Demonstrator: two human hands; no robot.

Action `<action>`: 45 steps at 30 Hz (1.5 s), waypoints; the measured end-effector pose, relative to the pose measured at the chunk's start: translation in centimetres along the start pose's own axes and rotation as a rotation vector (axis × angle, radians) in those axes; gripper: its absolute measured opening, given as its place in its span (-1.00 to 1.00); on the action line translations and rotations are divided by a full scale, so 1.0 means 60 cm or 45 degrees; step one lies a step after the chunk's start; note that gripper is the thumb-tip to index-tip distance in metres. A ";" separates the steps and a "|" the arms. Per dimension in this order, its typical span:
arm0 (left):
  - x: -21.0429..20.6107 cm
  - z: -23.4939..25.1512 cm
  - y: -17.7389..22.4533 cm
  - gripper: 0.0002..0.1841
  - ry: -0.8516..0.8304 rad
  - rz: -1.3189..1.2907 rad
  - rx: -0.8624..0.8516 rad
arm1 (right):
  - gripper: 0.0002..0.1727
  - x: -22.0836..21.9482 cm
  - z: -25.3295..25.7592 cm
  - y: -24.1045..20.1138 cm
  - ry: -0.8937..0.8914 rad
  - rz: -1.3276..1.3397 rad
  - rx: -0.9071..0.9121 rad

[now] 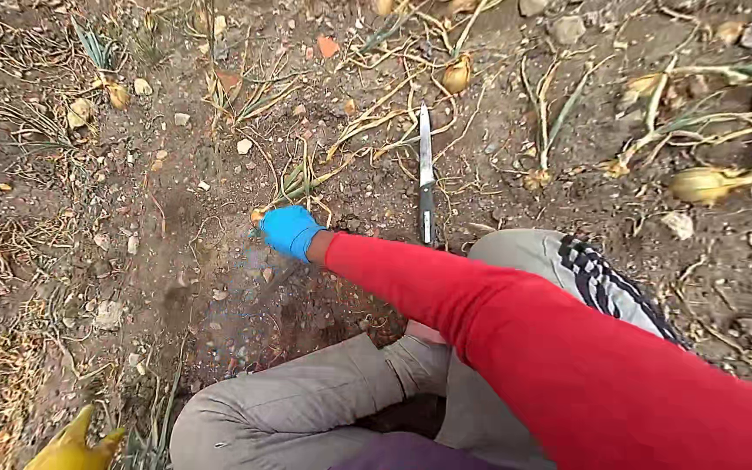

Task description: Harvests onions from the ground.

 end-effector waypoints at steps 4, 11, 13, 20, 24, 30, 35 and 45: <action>0.195 0.076 0.391 -0.46 0.424 -0.413 -0.567 | -0.71 0.040 -0.009 0.109 0.015 -0.123 -0.338; 0.193 0.194 0.761 -0.63 0.409 -0.727 -0.923 | -0.83 0.023 -0.058 0.089 -0.095 -0.149 -0.306; 0.180 0.192 0.746 -0.60 0.424 -1.016 -0.863 | -0.67 0.032 -0.079 0.086 -0.085 -0.111 -0.166; 0.125 0.058 0.612 -0.59 0.130 -1.388 -0.510 | -0.48 0.219 -0.078 0.378 0.269 -0.025 -0.766; 0.123 0.023 0.578 -0.63 0.056 -1.559 -0.504 | -0.26 0.216 -0.047 0.463 0.113 -0.144 -0.756; 0.123 0.082 0.594 -0.66 -0.036 -1.686 -0.610 | -0.39 0.182 -0.070 0.370 -0.137 -0.192 -0.425; 0.105 0.111 0.600 -0.67 -0.200 -1.761 -0.557 | -0.51 0.221 -0.047 0.262 -0.100 -0.043 -0.295; 0.118 0.113 0.599 -0.70 -0.360 -1.920 -0.637 | -0.52 0.192 0.098 0.281 -0.219 -0.659 -0.549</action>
Point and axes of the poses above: each hand's wrist, its own z-axis towards the middle knuckle, its own x-axis out of the back of the hand, y = z × x, the point moved 9 cm from there along z, towards the middle knuckle, and after that the axes turned 9 degrees about z, right-handed, at the moved point
